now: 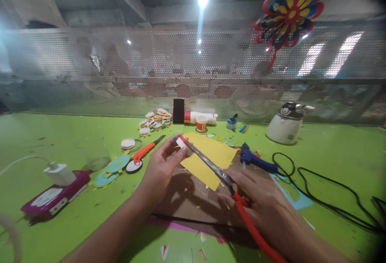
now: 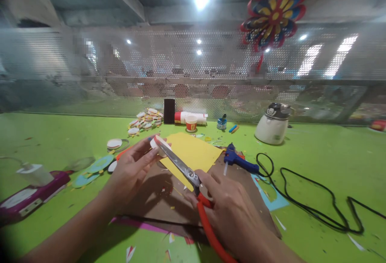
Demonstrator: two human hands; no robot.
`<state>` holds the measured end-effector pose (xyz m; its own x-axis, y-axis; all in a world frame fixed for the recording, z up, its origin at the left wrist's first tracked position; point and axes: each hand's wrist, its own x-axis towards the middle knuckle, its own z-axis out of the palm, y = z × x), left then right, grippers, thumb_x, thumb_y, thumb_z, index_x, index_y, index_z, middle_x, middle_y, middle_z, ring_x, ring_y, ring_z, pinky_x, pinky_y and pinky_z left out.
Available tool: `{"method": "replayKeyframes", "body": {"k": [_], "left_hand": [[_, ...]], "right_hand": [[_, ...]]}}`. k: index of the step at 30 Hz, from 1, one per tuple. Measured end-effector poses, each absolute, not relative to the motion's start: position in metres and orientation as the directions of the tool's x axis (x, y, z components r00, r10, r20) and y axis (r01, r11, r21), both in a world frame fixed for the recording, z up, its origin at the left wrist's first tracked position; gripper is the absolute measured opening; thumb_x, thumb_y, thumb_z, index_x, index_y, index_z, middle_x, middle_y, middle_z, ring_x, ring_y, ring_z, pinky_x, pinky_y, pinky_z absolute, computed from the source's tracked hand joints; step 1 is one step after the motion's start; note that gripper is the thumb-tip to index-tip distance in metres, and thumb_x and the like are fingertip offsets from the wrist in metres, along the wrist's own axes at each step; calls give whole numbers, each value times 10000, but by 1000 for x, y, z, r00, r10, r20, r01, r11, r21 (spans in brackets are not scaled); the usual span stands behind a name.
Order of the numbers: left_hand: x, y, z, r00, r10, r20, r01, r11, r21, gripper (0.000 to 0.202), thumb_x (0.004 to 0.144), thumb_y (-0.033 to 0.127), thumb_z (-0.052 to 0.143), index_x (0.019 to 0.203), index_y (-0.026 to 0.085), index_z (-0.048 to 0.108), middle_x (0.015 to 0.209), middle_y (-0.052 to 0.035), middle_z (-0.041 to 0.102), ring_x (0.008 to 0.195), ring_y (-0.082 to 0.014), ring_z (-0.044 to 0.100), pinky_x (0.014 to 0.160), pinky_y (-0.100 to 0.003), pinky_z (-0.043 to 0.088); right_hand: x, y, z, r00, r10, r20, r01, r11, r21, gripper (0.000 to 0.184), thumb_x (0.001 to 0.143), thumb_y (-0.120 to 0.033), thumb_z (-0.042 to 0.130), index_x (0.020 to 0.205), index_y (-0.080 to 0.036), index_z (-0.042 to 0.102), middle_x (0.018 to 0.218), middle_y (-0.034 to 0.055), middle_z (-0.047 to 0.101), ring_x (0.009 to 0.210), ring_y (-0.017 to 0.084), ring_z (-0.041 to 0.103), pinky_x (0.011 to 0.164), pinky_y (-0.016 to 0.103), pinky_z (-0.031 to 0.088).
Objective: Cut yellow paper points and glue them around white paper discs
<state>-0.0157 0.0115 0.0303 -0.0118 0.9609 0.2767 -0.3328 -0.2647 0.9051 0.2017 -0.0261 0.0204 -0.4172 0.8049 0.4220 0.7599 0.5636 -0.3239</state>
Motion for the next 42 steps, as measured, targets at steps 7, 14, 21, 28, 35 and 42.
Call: {"method": "replayKeyframes", "body": {"k": [7, 14, 21, 28, 35, 42], "left_hand": [[-18, 11, 28, 10, 957, 289, -331, -270, 904, 341, 801, 270, 679, 1124, 176, 619, 1201, -91, 646, 1111, -239, 596, 1008, -387, 444], [-16, 9, 32, 6, 962, 275, -307, -260, 916, 366, 796, 286, 680, 1131, 160, 604, 1192, -108, 648, 1107, -257, 600, 1010, -406, 436], [-18, 9, 33, -8, 965, 264, -249, -258, 934, 391, 785, 305, 683, 1135, 151, 603, 1187, -111, 652, 1108, -255, 596, 999, -388, 435], [-17, 12, 32, -15, 960, 279, -240, -275, 931, 329, 785, 275, 683, 1090, 162, 633, 1168, -83, 668, 1086, -215, 606, 959, -321, 460], [-15, 10, 32, -39, 958, 285, -201, -287, 937, 360, 779, 250, 679, 1126, 174, 618, 1197, -84, 659, 1095, -213, 607, 963, -327, 454], [-15, 10, 33, -28, 957, 289, -155, -290, 944, 370, 785, 250, 677, 1137, 162, 606, 1206, -97, 655, 1104, -211, 605, 952, -312, 460]], "right_hand": [[203, -25, 18, -419, 803, 423, 761, 565, -318, 230, 896, -378, 525, 1039, -225, 619, 845, 57, 649, 750, 229, 624, 727, 369, 502], [202, -26, 16, -408, 804, 433, 770, 558, -308, 263, 901, -368, 519, 1100, -240, 634, 835, 52, 684, 754, 227, 643, 742, 355, 509], [201, -27, 16, -405, 808, 428, 766, 556, -323, 259, 906, -350, 511, 1099, -228, 635, 852, 64, 685, 786, 231, 649, 766, 358, 509], [201, -25, 19, -403, 821, 405, 769, 543, -337, 216, 895, -394, 525, 976, -233, 644, 877, 52, 688, 769, 215, 643, 712, 331, 502], [201, -26, 21, -390, 846, 364, 780, 513, -358, 195, 881, -385, 550, 987, -244, 633, 915, 44, 686, 791, 221, 636, 738, 346, 492], [201, -28, 24, -407, 842, 353, 764, 526, -374, 200, 901, -399, 522, 930, -231, 625, 843, 41, 679, 780, 220, 639, 746, 343, 493]]}}
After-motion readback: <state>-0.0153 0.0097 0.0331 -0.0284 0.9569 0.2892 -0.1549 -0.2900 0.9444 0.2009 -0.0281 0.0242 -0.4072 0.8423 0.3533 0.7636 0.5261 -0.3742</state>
